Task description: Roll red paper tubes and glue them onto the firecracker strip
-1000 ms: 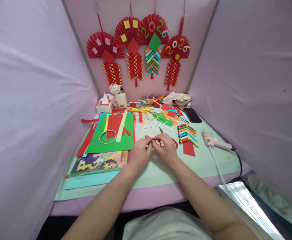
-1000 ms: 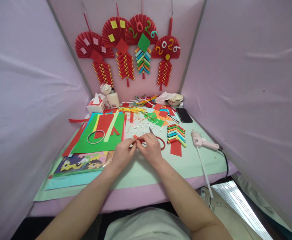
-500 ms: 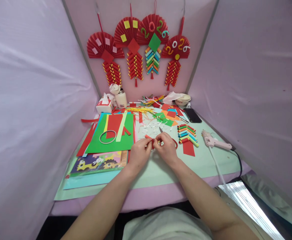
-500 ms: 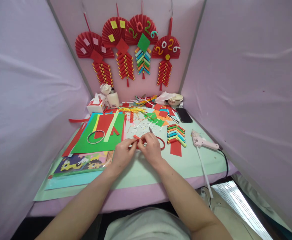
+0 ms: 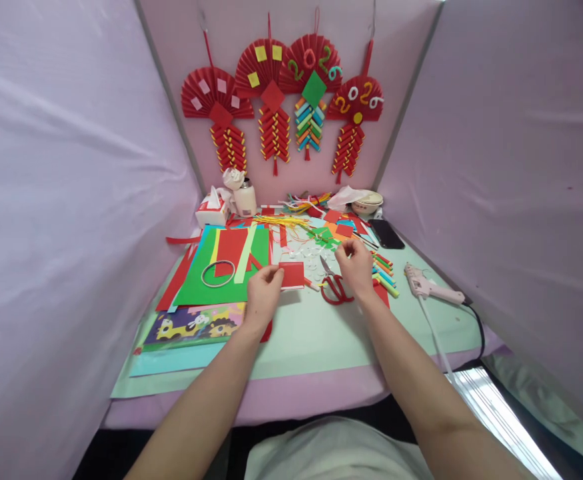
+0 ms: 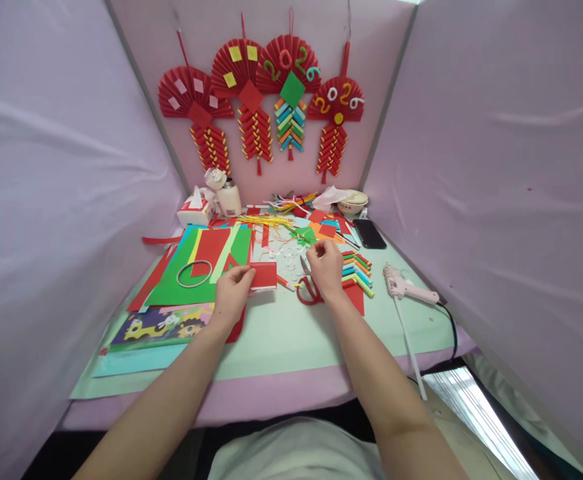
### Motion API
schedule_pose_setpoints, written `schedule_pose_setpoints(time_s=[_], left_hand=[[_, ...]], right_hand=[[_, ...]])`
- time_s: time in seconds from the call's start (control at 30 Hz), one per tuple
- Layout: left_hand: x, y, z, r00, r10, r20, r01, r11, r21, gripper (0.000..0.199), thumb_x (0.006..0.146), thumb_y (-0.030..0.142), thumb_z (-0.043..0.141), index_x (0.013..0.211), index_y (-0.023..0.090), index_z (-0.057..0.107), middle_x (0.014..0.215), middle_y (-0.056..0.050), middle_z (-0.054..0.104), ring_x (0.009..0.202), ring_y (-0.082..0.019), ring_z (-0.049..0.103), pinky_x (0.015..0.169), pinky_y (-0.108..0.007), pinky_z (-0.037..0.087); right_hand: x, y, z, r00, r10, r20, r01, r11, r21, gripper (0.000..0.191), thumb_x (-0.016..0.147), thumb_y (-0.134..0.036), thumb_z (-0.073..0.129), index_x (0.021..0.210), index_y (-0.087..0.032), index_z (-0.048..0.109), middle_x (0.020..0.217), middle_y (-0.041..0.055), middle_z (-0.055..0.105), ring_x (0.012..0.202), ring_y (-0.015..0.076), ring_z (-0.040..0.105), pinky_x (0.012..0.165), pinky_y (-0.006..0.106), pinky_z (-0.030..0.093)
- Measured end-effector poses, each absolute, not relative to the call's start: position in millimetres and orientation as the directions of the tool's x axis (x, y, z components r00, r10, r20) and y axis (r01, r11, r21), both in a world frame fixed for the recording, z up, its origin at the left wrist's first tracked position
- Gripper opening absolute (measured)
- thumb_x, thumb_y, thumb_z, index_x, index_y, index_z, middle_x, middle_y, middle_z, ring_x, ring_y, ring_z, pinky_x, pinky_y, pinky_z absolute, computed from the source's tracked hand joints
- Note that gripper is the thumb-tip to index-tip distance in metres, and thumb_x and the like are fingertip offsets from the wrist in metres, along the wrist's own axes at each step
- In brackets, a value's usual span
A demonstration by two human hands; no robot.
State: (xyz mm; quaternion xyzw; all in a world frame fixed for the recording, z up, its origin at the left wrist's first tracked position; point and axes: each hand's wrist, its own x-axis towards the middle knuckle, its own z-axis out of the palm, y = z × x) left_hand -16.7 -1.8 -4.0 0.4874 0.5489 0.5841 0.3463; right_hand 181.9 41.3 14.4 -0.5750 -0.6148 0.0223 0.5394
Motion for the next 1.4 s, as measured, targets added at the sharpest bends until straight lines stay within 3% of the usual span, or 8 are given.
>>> schedule_pose_setpoints(time_s=[0.23,0.33,0.53,0.67,0.83,1.07,1.17,1.4], left_hand=[[-20,1,-6,-0.267,0.946,0.182,0.105,-0.159,0.982,0.028,0.071,0.039,0.058,0.083,0.015,0.066,0.077,-0.003,0.068,0.067,-0.015,0.06,0.062,-0.026,0.047],[-21,2,-5,-0.274,0.948,0.16,0.074,-0.146,0.987,0.03,0.07,0.039,0.058,0.084,0.014,0.066,0.078,-0.004,0.067,0.068,-0.016,0.06,0.059,-0.025,0.047],[-19,0,-3,-0.292,0.954,0.069,0.008,-0.07,0.998,0.032,0.068,0.041,0.061,0.086,0.014,0.065,0.075,-0.003,0.065,0.061,-0.014,0.058,0.048,-0.022,0.043],[-17,0,-1,-0.296,0.953,0.064,-0.02,-0.073,0.997,0.027,0.067,0.037,0.063,0.081,0.015,0.065,0.074,-0.002,0.065,0.064,-0.014,0.058,0.051,-0.021,0.045],[-15,-1,3,-0.252,0.965,-0.071,-0.217,0.016,0.976,0.021,0.064,0.031,0.067,0.079,0.016,0.064,0.077,-0.002,0.065,0.066,-0.013,0.059,0.05,-0.019,0.044],[-17,2,11,0.077,0.956,-0.282,-0.685,0.256,0.682,0.014,0.072,0.013,0.061,0.087,0.013,0.062,0.081,-0.004,0.067,0.067,-0.011,0.063,0.058,-0.019,0.051],[-20,3,14,0.186,0.94,-0.284,-0.755,0.322,0.572,0.018,0.079,0.012,0.054,0.095,0.011,0.061,0.094,-0.009,0.067,0.082,-0.015,0.065,0.068,-0.022,0.054],[-23,-1,19,0.334,0.917,-0.217,-0.769,0.399,0.5,0.025,0.083,0.012,0.048,0.106,0.01,0.058,0.107,-0.015,0.064,0.103,-0.021,0.06,0.075,-0.023,0.054]], right_hand=[[178,70,5,0.019,0.835,0.549,0.769,0.339,-0.542,0.017,0.074,-0.015,0.049,0.076,-0.018,0.065,0.081,0.0064,0.065,0.074,0.0181,0.055,0.067,0.028,0.038],[181,55,3,0.0,0.861,0.508,0.799,0.306,-0.517,0.014,0.074,-0.026,0.056,0.064,-0.019,0.063,0.068,0.0046,0.063,0.061,0.0168,0.052,0.057,0.026,0.034],[187,20,8,-0.101,0.964,0.244,0.916,0.186,-0.355,0.039,0.072,-0.048,0.058,0.049,-0.017,0.06,0.058,0.0064,0.057,0.056,0.0153,0.047,0.051,0.026,0.024],[185,17,4,-0.107,0.98,0.166,0.893,0.168,-0.418,0.021,0.068,-0.033,0.061,0.054,-0.018,0.064,0.064,0.0056,0.06,0.065,0.0167,0.051,0.054,0.026,0.025],[191,24,7,-0.027,0.961,0.275,0.846,0.168,-0.506,0.019,0.075,-0.03,0.051,0.066,-0.017,0.061,0.078,0.0061,0.06,0.076,0.0178,0.052,0.063,0.027,0.032],[189,22,12,-0.119,0.938,0.326,0.515,0.339,-0.787,0.02,0.078,-0.037,0.051,0.072,-0.018,0.055,0.073,-0.0004,0.057,0.067,0.0124,0.051,0.062,0.023,0.039],[184,19,11,-0.173,0.945,0.279,0.343,0.323,-0.882,0.02,0.075,-0.038,0.055,0.071,-0.018,0.056,0.07,-0.0013,0.056,0.062,0.0118,0.048,0.059,0.023,0.038],[179,13,17,-0.236,0.934,0.267,0.315,0.333,-0.889,0.02,0.075,-0.038,0.056,0.07,-0.018,0.057,0.069,-0.0013,0.056,0.06,0.0112,0.046,0.058,0.023,0.037]])
